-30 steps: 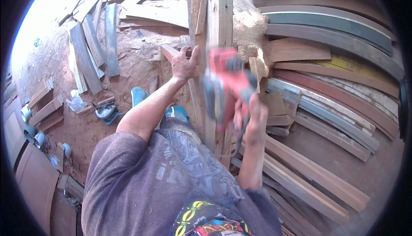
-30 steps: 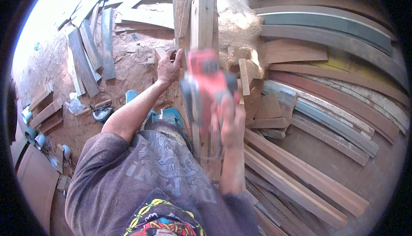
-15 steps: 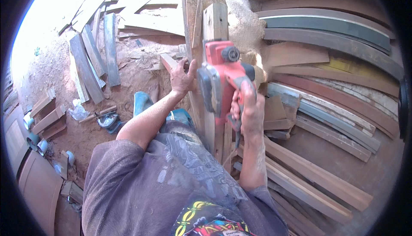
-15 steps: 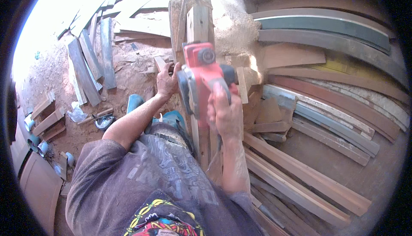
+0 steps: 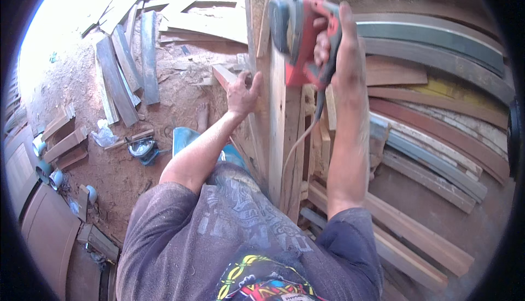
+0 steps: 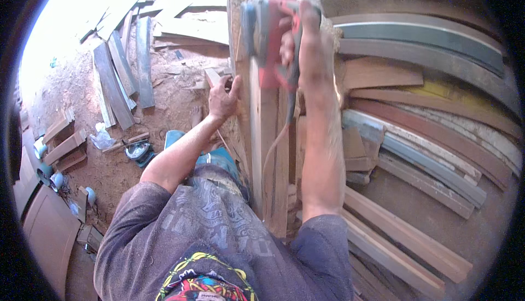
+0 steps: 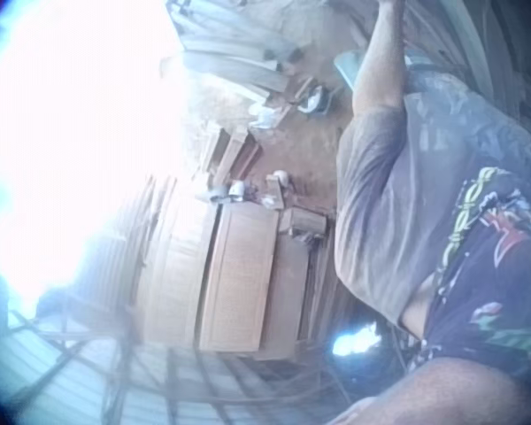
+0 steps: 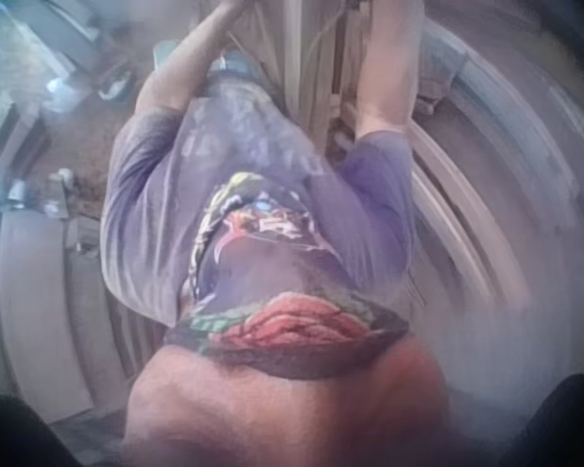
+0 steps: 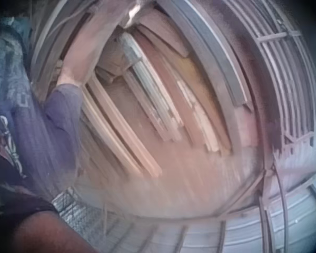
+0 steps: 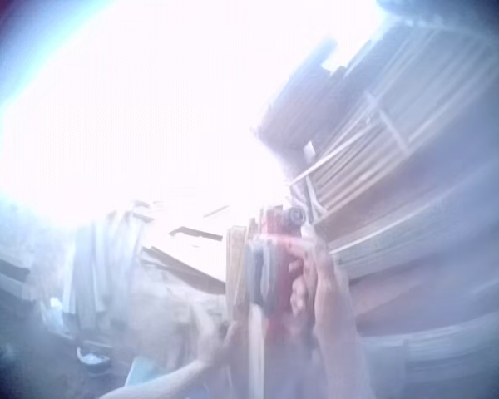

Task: The person uses a handheld electric sander to smooth the surfaces of a wooden plank. They repeatedly flip the plank to sand different sides and edges, occasionally pausing to inspect the wood or adjust their grip.

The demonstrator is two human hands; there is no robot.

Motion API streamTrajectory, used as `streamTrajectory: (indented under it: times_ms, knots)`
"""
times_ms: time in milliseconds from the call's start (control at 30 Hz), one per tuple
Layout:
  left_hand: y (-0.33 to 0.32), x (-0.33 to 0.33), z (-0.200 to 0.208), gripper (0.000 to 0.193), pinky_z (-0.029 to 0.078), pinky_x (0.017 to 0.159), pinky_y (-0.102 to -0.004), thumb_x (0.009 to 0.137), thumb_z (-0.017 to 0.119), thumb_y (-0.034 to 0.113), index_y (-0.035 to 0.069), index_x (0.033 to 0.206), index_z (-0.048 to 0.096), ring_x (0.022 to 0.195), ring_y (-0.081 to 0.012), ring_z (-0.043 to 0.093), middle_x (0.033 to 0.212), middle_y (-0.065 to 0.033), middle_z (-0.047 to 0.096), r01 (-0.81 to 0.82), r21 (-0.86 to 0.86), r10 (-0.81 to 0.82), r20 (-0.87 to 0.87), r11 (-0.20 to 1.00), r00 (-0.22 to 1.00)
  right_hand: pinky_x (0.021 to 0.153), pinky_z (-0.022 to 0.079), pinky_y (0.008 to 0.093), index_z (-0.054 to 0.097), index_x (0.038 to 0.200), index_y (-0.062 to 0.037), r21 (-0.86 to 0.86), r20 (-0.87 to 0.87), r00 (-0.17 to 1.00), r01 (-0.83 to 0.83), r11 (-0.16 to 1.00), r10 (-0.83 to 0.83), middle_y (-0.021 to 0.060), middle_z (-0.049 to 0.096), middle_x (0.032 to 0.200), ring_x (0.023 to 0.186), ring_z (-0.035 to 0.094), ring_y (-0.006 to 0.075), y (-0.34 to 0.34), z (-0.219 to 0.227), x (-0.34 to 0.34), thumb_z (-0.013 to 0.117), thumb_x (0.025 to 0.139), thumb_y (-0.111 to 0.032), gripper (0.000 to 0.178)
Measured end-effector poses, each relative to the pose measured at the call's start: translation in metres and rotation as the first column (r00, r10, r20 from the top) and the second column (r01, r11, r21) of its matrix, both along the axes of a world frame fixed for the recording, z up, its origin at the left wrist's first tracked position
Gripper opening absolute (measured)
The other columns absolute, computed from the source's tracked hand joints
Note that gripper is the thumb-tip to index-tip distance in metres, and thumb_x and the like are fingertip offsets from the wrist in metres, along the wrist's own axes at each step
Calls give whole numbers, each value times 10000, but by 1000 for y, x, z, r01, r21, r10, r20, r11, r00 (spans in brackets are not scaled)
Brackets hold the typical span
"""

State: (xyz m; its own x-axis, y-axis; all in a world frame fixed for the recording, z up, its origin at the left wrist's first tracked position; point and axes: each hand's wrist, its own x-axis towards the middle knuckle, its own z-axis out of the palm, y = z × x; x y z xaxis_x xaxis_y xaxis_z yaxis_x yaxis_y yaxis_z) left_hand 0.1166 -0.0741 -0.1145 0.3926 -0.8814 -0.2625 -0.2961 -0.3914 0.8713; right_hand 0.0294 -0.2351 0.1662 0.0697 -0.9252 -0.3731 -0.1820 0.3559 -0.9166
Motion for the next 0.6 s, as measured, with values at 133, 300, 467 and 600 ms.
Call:
streamTrajectory:
  times_ms: [133, 300, 467, 600]
  knots:
    - [-3, 1, 1, 651, 593, 907, -490, 1038, 624, 614, 17, 1279, 722, 1009, -410, 774, 1046, -256, 785, -26, -22, 26, 35, 999, 999, 437, 328, 271, 669, 1030, -22, 103, -81, 993, 91, 991, -82, -13, 503, 614, 450, 450, 83, 143, 10, -47, 479, 1082, -694, 700]
    - [-2, 0, 2, 673, 556, 965, -515, 1027, 624, 630, 7, 1263, 722, 1030, -433, 739, 1052, -252, 776, -2, 63, 3, -23, 998, 1000, 489, 382, 270, 659, 885, -15, 308, -158, 972, 217, 926, -175, 6, 565, 632, 520, 510, 87, 314, 28, -104, 590, 1080, -435, 468]
    - [-5, 3, 10, 674, 557, 954, -524, 1028, 620, 636, 13, 1266, 717, 1037, -433, 740, 1056, -243, 778, 17, 100, -12, -50, 995, 999, 477, 372, 263, 632, 832, -38, 338, -144, 959, 278, 899, -242, -7, 549, 622, 520, 505, 80, 305, 30, -90, 632, 1071, -364, 404]
    - [-4, 3, 1, 655, 565, 936, -524, 1030, 625, 623, 19, 1267, 716, 1041, -428, 742, 1052, -248, 776, 17, 64, -15, -35, 998, 999, 446, 367, 251, 631, 831, -46, 286, -137, 967, 246, 926, -215, -16, 554, 624, 496, 503, 70, 248, 21, -71, 631, 1074, -393, 423]
